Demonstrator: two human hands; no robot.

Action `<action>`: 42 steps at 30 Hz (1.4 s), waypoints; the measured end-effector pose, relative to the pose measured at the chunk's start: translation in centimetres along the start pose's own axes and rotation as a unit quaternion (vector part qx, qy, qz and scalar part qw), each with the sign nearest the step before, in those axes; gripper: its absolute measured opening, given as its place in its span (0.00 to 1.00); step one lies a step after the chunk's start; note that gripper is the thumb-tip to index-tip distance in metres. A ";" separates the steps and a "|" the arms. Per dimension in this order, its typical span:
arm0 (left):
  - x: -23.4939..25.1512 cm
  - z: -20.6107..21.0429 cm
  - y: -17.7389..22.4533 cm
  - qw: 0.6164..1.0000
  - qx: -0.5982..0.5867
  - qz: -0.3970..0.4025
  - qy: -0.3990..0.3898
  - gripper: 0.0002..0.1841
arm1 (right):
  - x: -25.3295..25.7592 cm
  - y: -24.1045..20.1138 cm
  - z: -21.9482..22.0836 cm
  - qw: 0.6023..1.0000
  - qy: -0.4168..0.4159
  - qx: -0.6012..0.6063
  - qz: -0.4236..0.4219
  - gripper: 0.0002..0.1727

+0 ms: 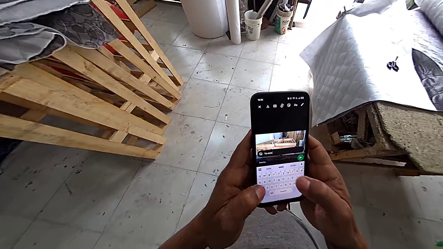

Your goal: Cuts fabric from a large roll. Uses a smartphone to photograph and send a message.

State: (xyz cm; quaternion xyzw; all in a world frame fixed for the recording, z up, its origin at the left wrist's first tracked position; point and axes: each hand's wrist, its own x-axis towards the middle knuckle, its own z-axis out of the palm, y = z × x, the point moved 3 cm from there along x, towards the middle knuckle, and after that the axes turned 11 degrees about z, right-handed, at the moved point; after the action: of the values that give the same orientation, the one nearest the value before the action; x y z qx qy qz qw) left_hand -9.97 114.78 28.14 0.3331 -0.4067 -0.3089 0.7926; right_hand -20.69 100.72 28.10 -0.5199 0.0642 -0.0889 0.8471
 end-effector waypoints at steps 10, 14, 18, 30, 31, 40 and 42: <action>0.7 -0.7 0.7 1.000 -0.004 -0.002 -0.008 0.38 | 0.3 -0.2 0.1 1.000 -0.014 -0.006 -0.018 0.34; 0.6 -0.6 0.4 1.000 0.026 -0.001 -0.015 0.39 | 0.5 -0.1 0.2 1.000 0.023 -0.006 -0.015 0.30; 0.7 -0.8 0.3 0.998 0.054 -0.008 -0.007 0.39 | 0.9 0.0 0.6 0.998 0.049 -0.030 -0.022 0.28; 0.9 -1.2 -0.1 0.997 0.072 0.018 -0.019 0.39 | 1.7 0.0 1.2 0.991 0.100 -0.086 -0.028 0.30; 1.0 -1.2 -0.1 0.997 0.071 0.017 -0.021 0.39 | 1.8 0.0 1.3 0.990 0.108 -0.089 -0.027 0.29; 1.5 -1.8 0.2 0.999 0.029 0.002 -0.017 0.39 | 1.8 -0.2 0.8 0.997 0.056 -0.059 -0.019 0.37; 1.7 -1.6 0.1 0.999 0.052 0.009 0.003 0.37 | 1.9 -0.2 0.9 0.995 0.066 -0.075 -0.024 0.39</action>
State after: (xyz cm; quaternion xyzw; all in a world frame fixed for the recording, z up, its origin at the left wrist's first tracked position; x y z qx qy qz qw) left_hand -7.81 113.98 28.23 0.3712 -0.4229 -0.2793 0.7780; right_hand -18.70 101.03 28.66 -0.5765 0.1137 -0.1383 0.7972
